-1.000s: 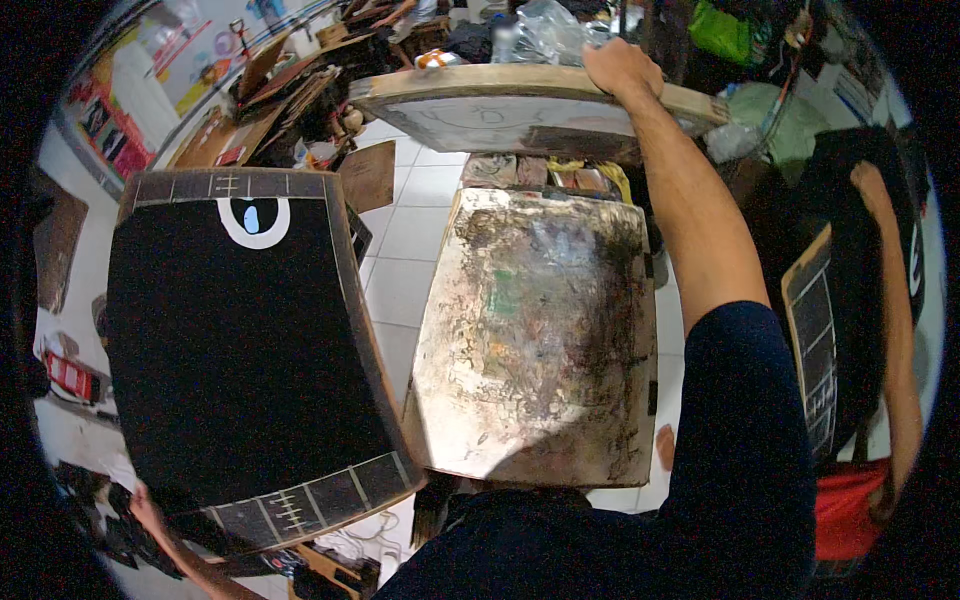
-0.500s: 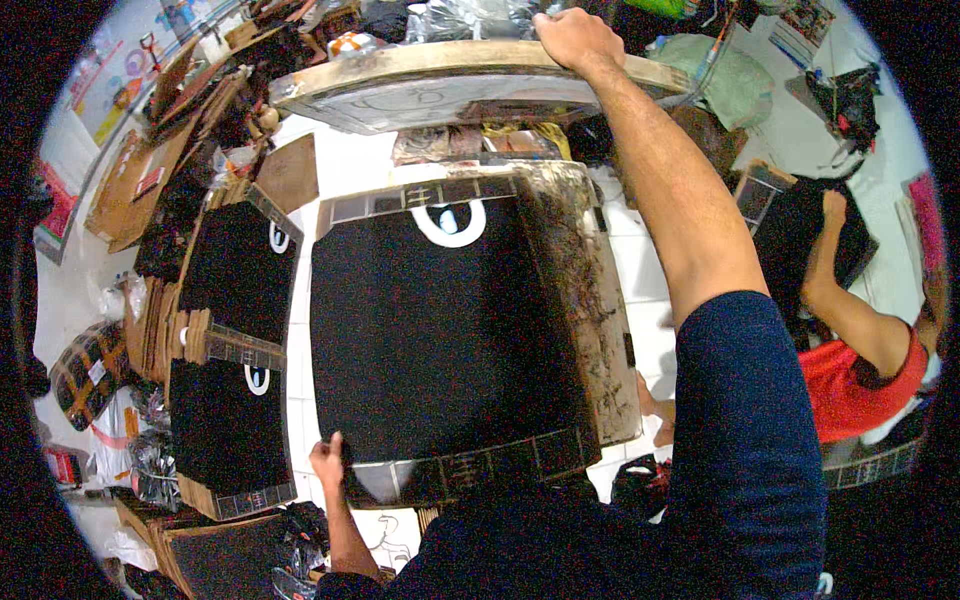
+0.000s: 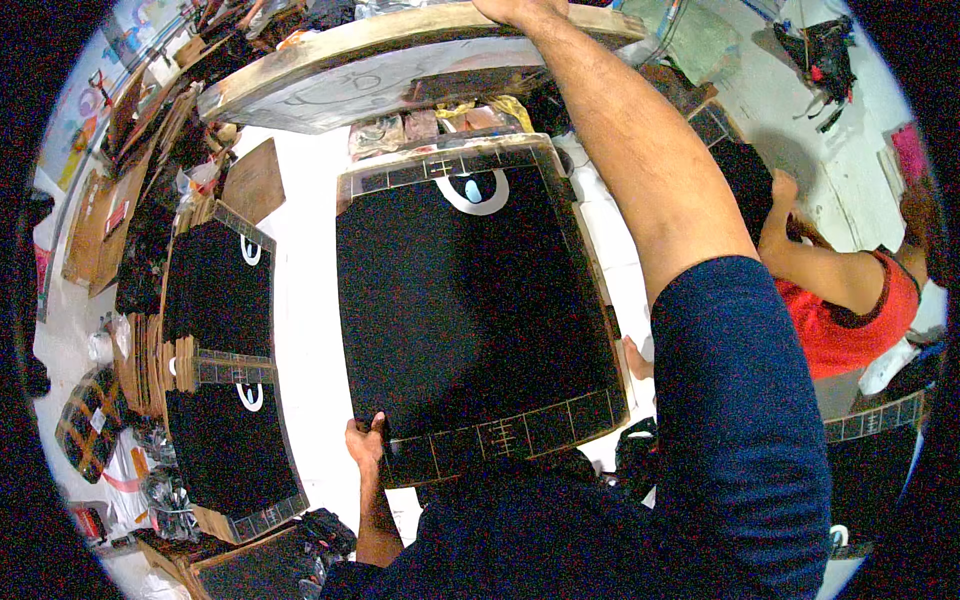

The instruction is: The person mixes dark ink in a small container, then repeatedly uses a squeegee to pull ink across a screen-printing frame over a black skateboard deck. The person lifts the screen to reveal the printed logo and repeats the process on multiple decks.

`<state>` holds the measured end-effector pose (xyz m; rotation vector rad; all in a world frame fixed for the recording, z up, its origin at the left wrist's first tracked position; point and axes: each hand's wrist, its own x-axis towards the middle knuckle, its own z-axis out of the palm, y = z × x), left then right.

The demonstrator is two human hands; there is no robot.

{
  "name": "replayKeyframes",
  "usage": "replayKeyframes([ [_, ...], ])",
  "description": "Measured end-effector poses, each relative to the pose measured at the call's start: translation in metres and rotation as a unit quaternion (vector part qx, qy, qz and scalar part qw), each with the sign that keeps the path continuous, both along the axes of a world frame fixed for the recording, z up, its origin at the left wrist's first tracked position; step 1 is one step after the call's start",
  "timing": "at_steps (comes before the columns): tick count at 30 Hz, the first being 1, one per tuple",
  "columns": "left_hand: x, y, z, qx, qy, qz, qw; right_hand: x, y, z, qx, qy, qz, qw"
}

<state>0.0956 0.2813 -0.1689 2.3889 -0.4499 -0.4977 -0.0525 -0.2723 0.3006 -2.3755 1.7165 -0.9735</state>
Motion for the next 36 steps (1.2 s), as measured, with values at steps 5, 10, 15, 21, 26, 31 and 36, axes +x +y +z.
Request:
replayKeyframes([
  [5, -0.007, -0.013, 0.035, 0.071, -0.004, 0.013, 0.997, 0.003, -0.005, 0.003, -0.001, -0.005, -0.002, 1.0],
  [10, -0.004, -0.022, 0.041, 0.099, -0.003, 0.028, 0.995, 0.005, -0.008, 0.006, -0.013, 0.005, 0.002, 1.0],
  [15, -0.005, -0.023, 0.029, 0.075, -0.015, 0.056, 0.995, 0.005, -0.015, 0.005, -0.009, 0.008, -0.001, 1.0],
  [21, 0.001, -0.026, 0.007, 0.051, -0.028, 0.04, 0.997, 0.006, -0.032, -0.004, -0.002, 0.078, -0.015, 0.997],
  [26, 0.002, -0.026, -0.003, 0.065, -0.015, 0.042, 0.997, 0.0, -0.006, -0.015, 0.019, 0.045, -0.027, 0.998],
  [31, -0.004, -0.083, 0.062, -0.023, -0.067, 0.035, 0.997, -0.021, 0.042, -0.062, 0.011, -0.002, -0.005, 1.0],
  [36, -0.04, -0.217, 0.172, -0.474, 0.207, -0.186, 0.836, -0.052, 0.105, -0.171, -0.179, -0.034, 0.058, 0.981],
])
